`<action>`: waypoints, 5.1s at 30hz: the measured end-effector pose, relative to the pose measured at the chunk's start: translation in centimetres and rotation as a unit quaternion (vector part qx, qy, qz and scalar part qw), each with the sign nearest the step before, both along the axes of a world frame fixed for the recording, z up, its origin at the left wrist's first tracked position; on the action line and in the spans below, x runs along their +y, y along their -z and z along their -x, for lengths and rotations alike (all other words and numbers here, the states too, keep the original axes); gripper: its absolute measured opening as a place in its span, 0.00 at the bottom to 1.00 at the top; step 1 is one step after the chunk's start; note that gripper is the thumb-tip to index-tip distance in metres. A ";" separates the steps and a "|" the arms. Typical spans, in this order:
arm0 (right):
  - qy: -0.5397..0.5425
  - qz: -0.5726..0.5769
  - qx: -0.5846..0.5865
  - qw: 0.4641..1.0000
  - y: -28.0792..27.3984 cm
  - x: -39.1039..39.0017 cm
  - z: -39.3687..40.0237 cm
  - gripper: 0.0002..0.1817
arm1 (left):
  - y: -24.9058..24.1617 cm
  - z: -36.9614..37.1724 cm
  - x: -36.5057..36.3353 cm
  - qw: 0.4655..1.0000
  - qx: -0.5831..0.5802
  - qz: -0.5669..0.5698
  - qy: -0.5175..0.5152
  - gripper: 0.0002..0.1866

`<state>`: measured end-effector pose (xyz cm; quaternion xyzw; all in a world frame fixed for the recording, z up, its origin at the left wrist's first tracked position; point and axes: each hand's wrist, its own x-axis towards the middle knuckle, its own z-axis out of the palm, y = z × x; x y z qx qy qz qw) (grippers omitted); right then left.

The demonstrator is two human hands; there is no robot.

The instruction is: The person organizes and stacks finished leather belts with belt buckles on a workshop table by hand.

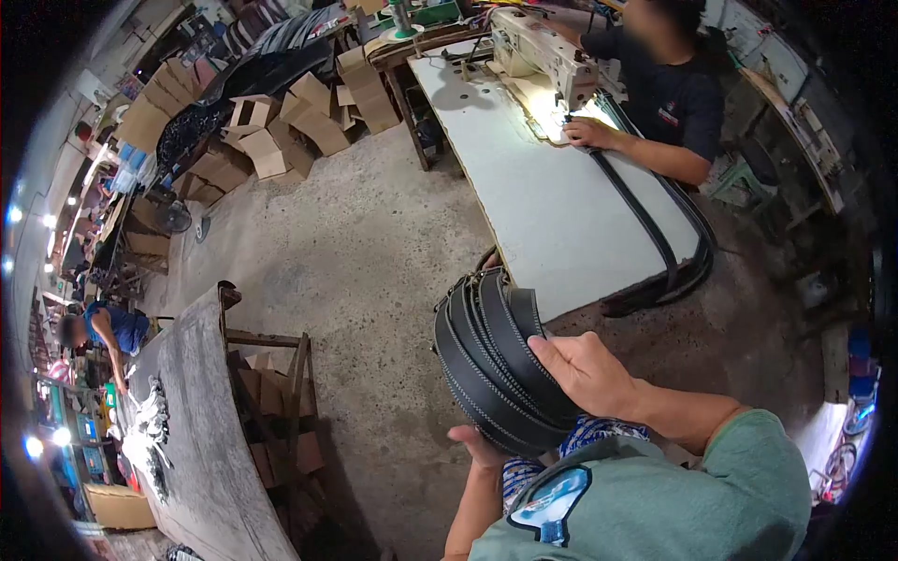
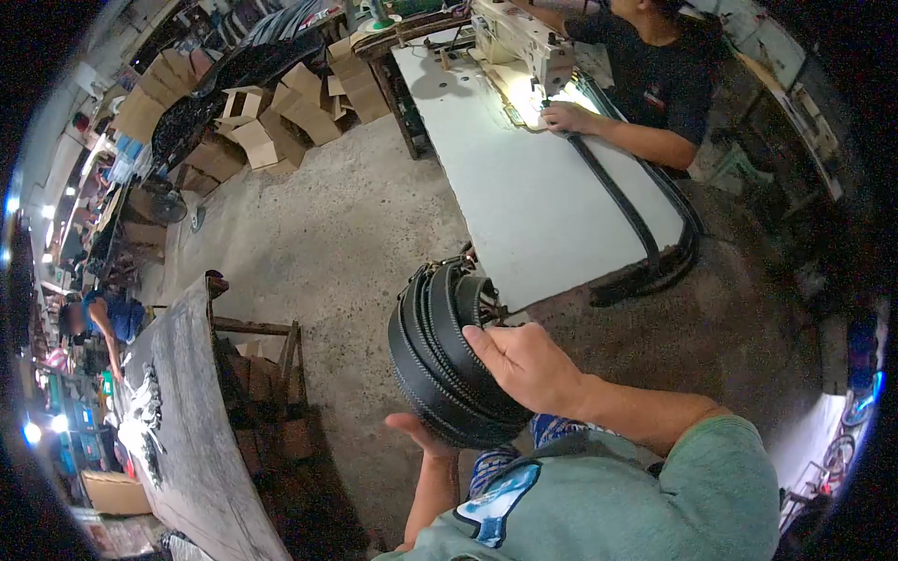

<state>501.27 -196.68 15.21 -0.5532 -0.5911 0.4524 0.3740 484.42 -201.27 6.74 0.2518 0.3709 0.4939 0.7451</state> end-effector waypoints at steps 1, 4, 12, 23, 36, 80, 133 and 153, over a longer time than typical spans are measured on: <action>-0.002 -0.010 -0.023 1.000 -0.9 -0.8 1.0 0.26 | -0.6 0.8 -0.5 1.000 -0.004 -0.005 -0.016 0.70; -0.021 -0.048 -0.045 0.998 -3.3 -3.1 4.4 0.26 | -2.0 3.4 -1.7 0.996 -0.035 -0.047 -0.068 0.71; -0.076 -0.221 -0.191 0.953 -4.2 -7.7 12.7 0.20 | -1.1 9.7 -4.2 0.982 -0.138 -0.046 -0.121 0.64; -0.079 -0.163 -0.112 0.977 -3.4 -7.8 17.9 0.16 | -0.9 15.9 -6.9 0.978 -0.202 -0.048 -0.026 0.64; -0.236 0.141 0.333 0.902 -1.9 -5.0 21.2 0.19 | 1.2 21.7 -4.3 0.954 -0.284 -0.070 -0.068 0.64; -0.079 0.276 0.553 0.782 -1.2 64.3 38.9 0.13 | 1.9 39.6 61.1 0.897 -0.371 -0.010 0.239 0.67; -0.541 0.486 0.179 0.662 14.6 146.9 122.6 0.53 | 7.1 119.2 133.4 0.889 -0.380 -0.062 -0.250 0.59; -0.612 0.669 0.272 0.323 11.6 148.4 182.4 0.42 | 0.8 164.9 141.9 0.843 -0.377 -0.158 -0.349 0.56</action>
